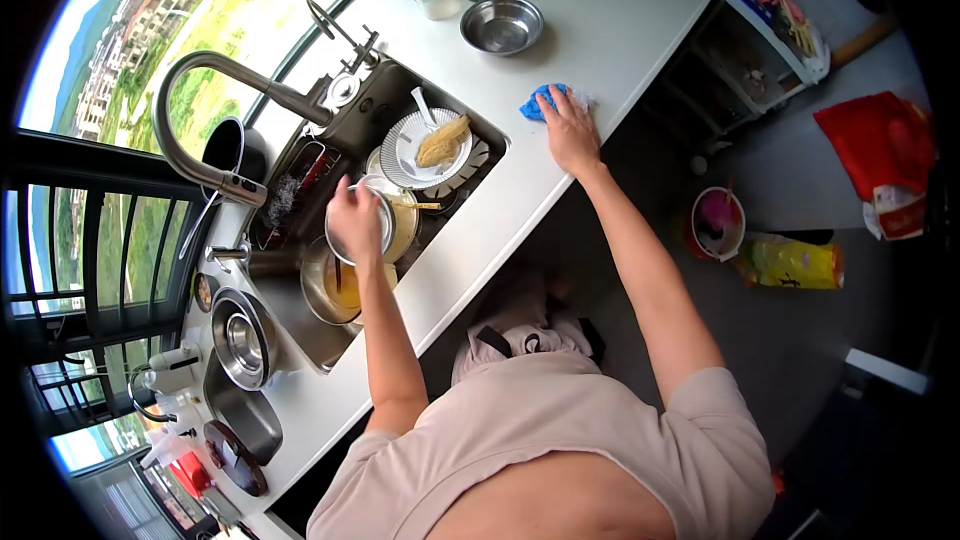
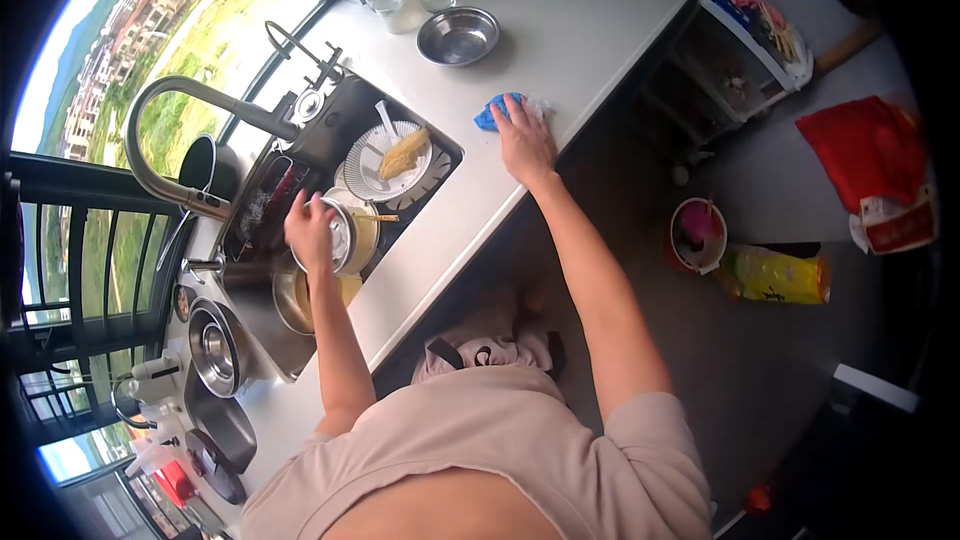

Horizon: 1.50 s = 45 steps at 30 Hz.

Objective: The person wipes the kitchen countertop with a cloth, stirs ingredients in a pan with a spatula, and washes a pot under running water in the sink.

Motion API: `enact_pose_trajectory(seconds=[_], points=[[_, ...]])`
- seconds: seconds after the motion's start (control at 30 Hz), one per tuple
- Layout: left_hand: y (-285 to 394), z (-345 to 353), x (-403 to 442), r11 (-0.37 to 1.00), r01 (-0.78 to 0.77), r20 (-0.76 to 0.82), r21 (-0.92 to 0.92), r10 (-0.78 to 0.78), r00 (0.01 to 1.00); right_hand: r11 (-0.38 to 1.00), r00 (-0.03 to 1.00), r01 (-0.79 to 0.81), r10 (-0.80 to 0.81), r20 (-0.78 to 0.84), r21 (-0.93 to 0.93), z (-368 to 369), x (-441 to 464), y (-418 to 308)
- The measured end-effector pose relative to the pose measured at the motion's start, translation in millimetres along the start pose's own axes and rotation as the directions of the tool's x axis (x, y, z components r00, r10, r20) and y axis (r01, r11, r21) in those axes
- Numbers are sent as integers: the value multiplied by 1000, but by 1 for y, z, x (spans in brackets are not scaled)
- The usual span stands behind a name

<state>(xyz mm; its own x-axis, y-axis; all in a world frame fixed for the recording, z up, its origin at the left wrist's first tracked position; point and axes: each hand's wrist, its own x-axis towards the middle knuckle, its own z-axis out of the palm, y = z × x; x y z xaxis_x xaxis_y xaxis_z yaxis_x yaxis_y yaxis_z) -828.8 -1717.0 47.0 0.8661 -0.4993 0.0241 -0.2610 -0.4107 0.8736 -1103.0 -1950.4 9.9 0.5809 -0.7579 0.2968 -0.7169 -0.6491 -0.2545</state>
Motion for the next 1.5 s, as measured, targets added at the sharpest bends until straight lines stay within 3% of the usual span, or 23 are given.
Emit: enact_pose_trajectory(seconds=[0.03, 0.1, 0.13, 0.23, 0.33, 0.4, 0.53, 0.57, 0.67, 0.77, 0.83, 0.9, 0.97, 1.03, 1.23, 1.3, 1.33, 1.43, 1.5], points=[[31, 33, 5, 968, 36, 75, -250, -17, 997, 1000, 1000, 0, 0, 5, -2, -1, 8, 6], [68, 99, 30, 953, 63, 184, -296, -8, 983, 1000, 1000, -7, 7, 6, -9, -5, 22, 18], [90, 126, 44, 955, 68, 251, -290, 7, 968, 1000, 1000, -4, 5, 10, -26, -6, 30, 24], [112, 216, 91, 998, -27, 256, -50, 39, 966, 999, 1000, -5, 5, -5, -37, -6, 53, 48], [110, 270, 116, 990, -68, 222, -127, 95, 970, 999, 1000, -24, 23, -19, -38, -7, 76, 77], [104, 280, 120, 992, -30, 180, -121, 52, 982, 997, 999, -26, 24, -33, -69, -6, 94, 93], [117, 230, 104, 1000, 11, 41, 5, -11, 999, 994, 999, -19, 13, -52, -110, -2, 124, 126], [111, 205, 102, 995, 87, 124, 45, -92, 988, 994, 999, -19, 14, -47, -107, 3, 129, 131], [82, 135, 72, 943, 250, 88, -219, -236, 968, 981, 1000, 10, -11, -6, -196, 8, 152, 143], [63, 52, 25, 941, 292, -84, -170, -309, 947, 984, 993, 94, -103, -51, -153, 19, 167, 151], [33, 6, -2, 918, 396, -274, -23, -387, 880, 985, 992, 102, -111, -53, -139, 25, 173, 148], [12, -24, -26, 882, 472, -404, -5, -434, 805, 982, 990, 139, -143, -17, -127, 36, 181, 140], [-11, -37, -43, 864, 499, -483, -67, -466, 742, 982, 986, 164, -160, 47, -94, 31, 178, 115], [-35, -42, -51, 852, 516, -521, -90, -482, 705, 963, 964, 256, -260, 55, 82, 49, 170, 91], [-64, -34, -52, 849, 509, -498, -141, -505, 705, 872, 888, 397, -443, 120, 285, 57, 115, -14], [-58, -36, -49, 815, 573, -484, -88, -538, 690, 834, 856, 458, -507, 99, 308, 51, 98, -32], [-55, -39, -49, 791, 611, -477, 27, -527, 704, 828, 858, 458, -507, 83, 324, 52, 96, -34], [-67, -46, -48, 708, 634, -574, 311, -392, 719, 813, 852, 472, -520, 60, 340, 62, 115, -43], [-57, -45, -50, 675, 626, -596, 391, -332, 731, 822, 861, 452, -503, 71, 347, 76, 135, -56]])
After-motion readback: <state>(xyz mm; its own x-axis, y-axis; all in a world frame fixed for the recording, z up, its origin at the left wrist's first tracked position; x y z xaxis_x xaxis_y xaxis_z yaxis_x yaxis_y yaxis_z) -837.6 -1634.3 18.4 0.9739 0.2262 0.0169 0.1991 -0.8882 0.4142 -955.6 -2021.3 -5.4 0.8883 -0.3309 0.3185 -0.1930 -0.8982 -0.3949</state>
